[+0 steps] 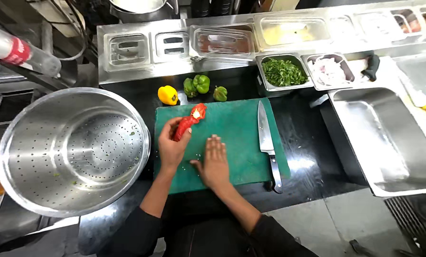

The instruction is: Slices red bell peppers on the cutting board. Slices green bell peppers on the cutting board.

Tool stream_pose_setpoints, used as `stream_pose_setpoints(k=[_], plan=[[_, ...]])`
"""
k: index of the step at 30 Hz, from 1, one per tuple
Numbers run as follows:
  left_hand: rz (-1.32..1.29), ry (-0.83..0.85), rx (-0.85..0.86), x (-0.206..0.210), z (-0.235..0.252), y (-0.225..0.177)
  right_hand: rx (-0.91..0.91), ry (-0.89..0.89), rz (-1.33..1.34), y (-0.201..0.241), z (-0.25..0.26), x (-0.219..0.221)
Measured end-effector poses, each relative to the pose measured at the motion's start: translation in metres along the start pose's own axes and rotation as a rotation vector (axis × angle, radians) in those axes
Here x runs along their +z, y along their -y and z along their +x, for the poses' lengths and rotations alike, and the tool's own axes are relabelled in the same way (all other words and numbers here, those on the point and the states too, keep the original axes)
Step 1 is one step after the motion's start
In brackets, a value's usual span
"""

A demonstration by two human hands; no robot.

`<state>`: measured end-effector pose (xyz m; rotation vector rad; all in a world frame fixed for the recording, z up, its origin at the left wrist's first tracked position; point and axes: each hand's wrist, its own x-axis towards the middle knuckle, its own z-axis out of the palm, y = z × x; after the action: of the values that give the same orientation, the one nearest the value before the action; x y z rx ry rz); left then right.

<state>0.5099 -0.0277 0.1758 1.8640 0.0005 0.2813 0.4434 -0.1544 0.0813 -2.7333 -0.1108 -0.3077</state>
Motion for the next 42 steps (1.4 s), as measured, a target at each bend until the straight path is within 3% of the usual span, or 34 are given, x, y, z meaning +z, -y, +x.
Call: stream_pose_setpoints(k=[2,4,6,8,10,13,17,20,23,26,30,35,42], plan=[[-0.072,0.042,0.122,0.004,0.019,-0.019,-0.198,0.095,0.091,0.035,0.007,0.009],[-0.061,0.177,0.291,0.015,0.036,-0.035,-0.405,0.298,0.232,0.058,0.011,0.002],[0.034,0.34,0.448,0.033,0.044,-0.051,-0.586,0.439,0.398,0.059,0.01,-0.012],[0.143,0.529,0.518,0.057,0.034,-0.059,-0.621,0.469,0.522,0.043,-0.008,-0.034],[0.229,0.719,0.575,0.091,0.016,-0.037,-0.543,0.474,0.532,0.012,-0.037,-0.06],[0.365,0.929,0.625,0.127,-0.015,0.016,-0.245,0.357,0.582,-0.047,-0.087,-0.104],[0.316,0.855,0.634,0.124,-0.028,0.034,0.273,-0.137,0.275,-0.114,-0.102,-0.139],[0.371,0.888,0.651,0.115,-0.023,0.04,0.491,-0.092,0.14,-0.142,-0.078,-0.136],[0.443,0.881,0.651,0.117,-0.024,0.024,0.552,0.04,0.129,-0.142,-0.05,-0.127],[0.439,0.876,0.751,0.126,-0.039,0.014,0.666,0.206,0.217,-0.142,-0.031,-0.14],[0.383,0.944,0.744,0.13,-0.037,0.02,0.759,0.389,0.39,-0.16,-0.031,-0.163],[0.334,0.912,0.669,0.133,-0.031,0.023,0.642,0.549,0.49,-0.169,-0.068,-0.178],[0.364,0.928,0.727,0.144,-0.028,0.013,0.584,0.643,0.208,-0.145,-0.077,-0.183]])
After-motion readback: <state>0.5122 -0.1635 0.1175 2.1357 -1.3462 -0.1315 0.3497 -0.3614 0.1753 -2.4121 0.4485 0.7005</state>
